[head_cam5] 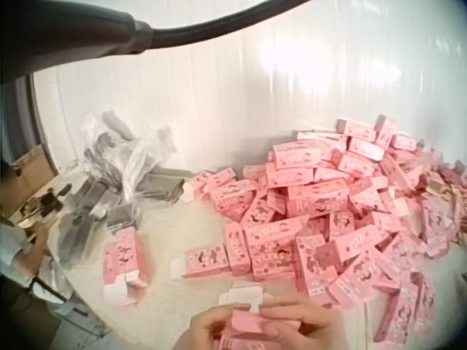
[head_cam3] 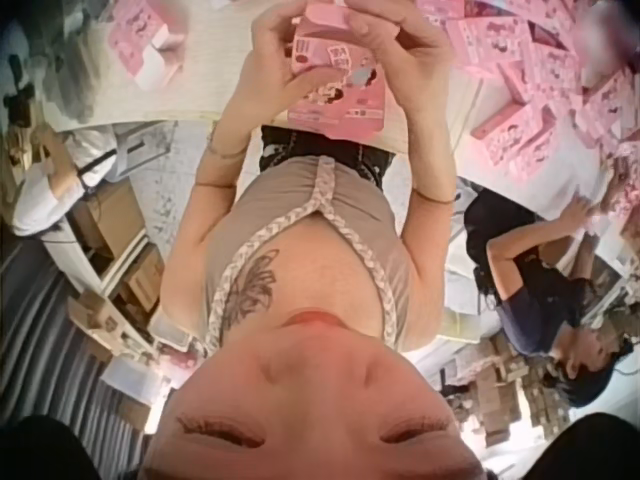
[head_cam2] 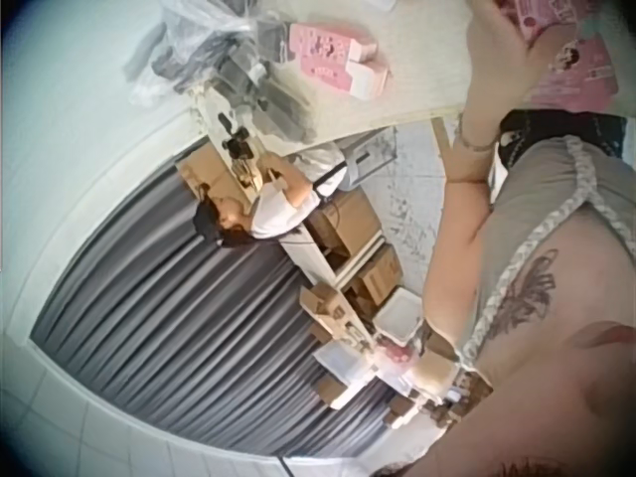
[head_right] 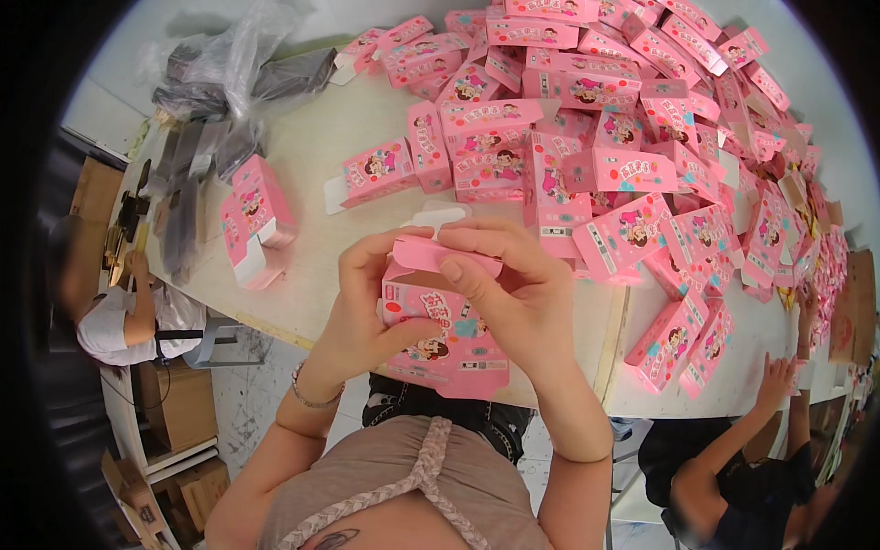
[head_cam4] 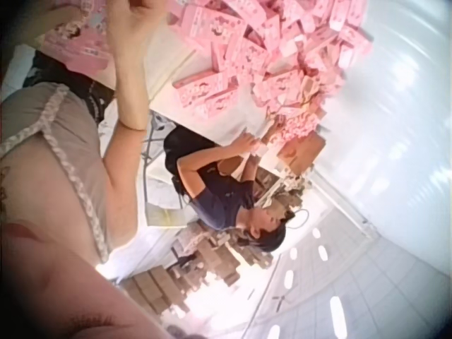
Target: The person folds pink cardboard boxes on a table. They repeatedly pick up flat pieces, fold the sides, and tuck flaps to form small rectangular boxes, placing finished units on the table.
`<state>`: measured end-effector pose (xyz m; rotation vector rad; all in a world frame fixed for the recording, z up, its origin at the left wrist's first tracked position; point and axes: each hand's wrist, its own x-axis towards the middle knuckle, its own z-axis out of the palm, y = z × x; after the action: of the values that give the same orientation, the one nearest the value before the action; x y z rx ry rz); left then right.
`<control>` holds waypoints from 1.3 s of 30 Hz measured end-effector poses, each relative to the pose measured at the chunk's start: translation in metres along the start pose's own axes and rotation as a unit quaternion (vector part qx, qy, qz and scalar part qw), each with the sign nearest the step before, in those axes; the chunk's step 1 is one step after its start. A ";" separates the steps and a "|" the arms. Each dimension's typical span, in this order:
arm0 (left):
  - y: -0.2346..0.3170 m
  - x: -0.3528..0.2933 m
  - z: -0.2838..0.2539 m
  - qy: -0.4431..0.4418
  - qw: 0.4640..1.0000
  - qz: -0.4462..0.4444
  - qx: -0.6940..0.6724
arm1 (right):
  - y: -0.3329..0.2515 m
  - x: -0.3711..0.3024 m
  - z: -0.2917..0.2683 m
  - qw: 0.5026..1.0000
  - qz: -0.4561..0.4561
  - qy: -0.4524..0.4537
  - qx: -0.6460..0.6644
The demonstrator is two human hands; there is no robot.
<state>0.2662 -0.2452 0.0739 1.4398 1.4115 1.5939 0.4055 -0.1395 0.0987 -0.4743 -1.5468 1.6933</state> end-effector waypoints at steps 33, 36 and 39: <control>-0.019 0.020 0.004 0.091 0.909 -0.225 -0.340 | -0.014 -0.036 -0.008 0.918 -0.053 -0.105 -0.378; -0.012 0.030 0.007 0.078 0.926 -0.174 -0.326 | -0.026 -0.023 -0.001 0.913 -0.038 -0.106 -0.393; 0.002 0.038 0.009 0.048 0.940 -0.128 -0.312 | -0.019 -0.015 0.003 0.924 -0.052 -0.050 -0.375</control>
<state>0.2649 -0.2085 0.0872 0.7844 0.9552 1.7379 0.4184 -0.1537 0.1136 -0.6754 -2.2411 1.0025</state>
